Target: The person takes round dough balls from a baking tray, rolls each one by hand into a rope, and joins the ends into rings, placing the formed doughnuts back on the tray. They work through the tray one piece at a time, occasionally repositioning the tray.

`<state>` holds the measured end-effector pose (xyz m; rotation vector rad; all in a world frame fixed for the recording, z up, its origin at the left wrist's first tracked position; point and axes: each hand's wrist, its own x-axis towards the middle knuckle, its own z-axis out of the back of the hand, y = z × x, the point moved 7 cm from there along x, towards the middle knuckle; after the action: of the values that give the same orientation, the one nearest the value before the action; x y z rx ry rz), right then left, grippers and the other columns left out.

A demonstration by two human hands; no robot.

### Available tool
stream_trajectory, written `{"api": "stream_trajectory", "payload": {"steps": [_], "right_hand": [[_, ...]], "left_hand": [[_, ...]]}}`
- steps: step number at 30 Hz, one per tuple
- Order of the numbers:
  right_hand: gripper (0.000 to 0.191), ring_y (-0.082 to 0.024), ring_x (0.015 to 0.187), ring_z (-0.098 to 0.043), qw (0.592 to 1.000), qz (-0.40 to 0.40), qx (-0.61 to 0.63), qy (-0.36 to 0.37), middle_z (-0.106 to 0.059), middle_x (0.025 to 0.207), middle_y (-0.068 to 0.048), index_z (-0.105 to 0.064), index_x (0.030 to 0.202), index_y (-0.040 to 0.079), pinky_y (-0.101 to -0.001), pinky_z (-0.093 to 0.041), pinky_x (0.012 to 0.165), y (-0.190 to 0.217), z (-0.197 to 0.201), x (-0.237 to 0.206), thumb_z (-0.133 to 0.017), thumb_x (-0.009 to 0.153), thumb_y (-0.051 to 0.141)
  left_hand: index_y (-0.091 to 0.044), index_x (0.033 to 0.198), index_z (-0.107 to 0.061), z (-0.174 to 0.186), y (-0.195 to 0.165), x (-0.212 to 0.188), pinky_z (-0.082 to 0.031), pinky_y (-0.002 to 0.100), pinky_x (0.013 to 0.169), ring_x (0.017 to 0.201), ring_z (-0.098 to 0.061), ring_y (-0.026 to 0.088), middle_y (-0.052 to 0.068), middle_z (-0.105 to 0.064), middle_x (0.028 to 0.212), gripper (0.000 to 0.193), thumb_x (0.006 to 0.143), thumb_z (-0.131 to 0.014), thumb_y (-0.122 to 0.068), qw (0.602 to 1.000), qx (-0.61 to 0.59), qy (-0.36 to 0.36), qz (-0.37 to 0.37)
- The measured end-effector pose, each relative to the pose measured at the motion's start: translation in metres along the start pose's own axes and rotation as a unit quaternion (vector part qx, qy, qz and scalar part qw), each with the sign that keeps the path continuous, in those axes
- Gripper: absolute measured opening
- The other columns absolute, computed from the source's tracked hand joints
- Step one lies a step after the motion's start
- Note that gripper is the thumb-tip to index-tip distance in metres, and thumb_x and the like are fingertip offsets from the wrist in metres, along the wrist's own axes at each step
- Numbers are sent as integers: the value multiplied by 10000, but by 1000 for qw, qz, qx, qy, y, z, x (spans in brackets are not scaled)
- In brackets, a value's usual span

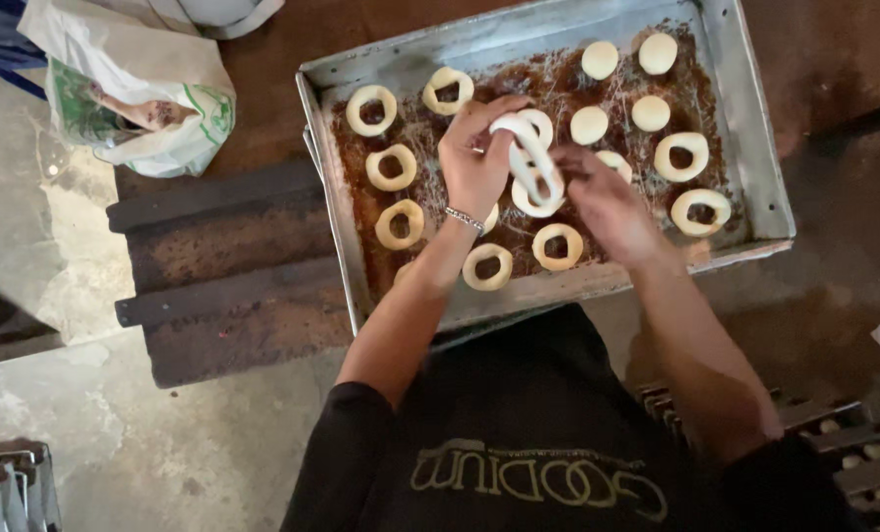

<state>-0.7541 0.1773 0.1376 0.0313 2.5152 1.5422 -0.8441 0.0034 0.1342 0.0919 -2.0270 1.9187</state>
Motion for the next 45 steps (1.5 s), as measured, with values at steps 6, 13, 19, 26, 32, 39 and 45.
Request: {"api": "stream_trajectory", "payload": {"steps": [6,13,19,26,32,39,45], "right_hand": [[455,-263,1079,-671,963,71,212,150,-689,1154,-161,-515,1451,44,-407,-510,1081,17,-14,11,-605,1013,127],[366,-190,938,-656,956,98,223,165,-699,1080,-128,-588,1364,128,-285,-550,832,24,21,89,-676,1057,-50],[266,-207,949,-694,937,86,-340,-5,-745,1119,-101,-735,1172,74,-336,-569,817,-2,39,158,-716,945,-65],[308,-414,937,-652,685,222,-692,-54,-659,1154,-220,-792,1121,134,-497,-549,730,8,-10,167,-779,816,93],[266,-396,966,-666,552,198,-796,-150,-694,1066,-161,-746,1140,89,-507,-545,736,41,76,154,-787,910,217],[375,-209,1014,-708,808,69,-584,-35,-698,1101,-113,-581,1177,40,-368,-563,904,16,94,146,-823,913,151],[463,-187,1090,-689,905,187,-379,-45,-671,1171,-100,-484,1388,26,-314,-570,901,14,20,62,-702,988,-59]], "left_hand": [[-141,1306,-694,0,-11,28,-567,225,723,895,-664,102,25,-708,1118,556,822,-678,132,991,90,47,-84],[-150,1428,-518,-22,29,54,-616,223,791,957,-691,150,57,-583,1383,674,850,-507,196,986,6,169,10],[-171,1230,-703,-19,86,106,-630,323,855,1014,-672,203,86,-605,1270,414,908,-656,85,988,97,99,65],[-54,1087,-702,-41,85,110,-555,516,795,1112,-558,470,260,-509,1317,259,852,-755,-149,875,468,121,-12],[-80,1164,-704,-27,35,84,-572,498,843,1121,-615,377,140,-560,1335,274,921,-727,-205,911,395,117,-19],[-111,1271,-679,-53,35,66,-630,367,847,1020,-747,220,90,-716,1187,292,981,-710,-123,981,141,131,3],[-109,1343,-679,-54,22,37,-604,288,774,924,-749,131,99,-769,1225,385,963,-740,-77,987,17,149,64]]}}
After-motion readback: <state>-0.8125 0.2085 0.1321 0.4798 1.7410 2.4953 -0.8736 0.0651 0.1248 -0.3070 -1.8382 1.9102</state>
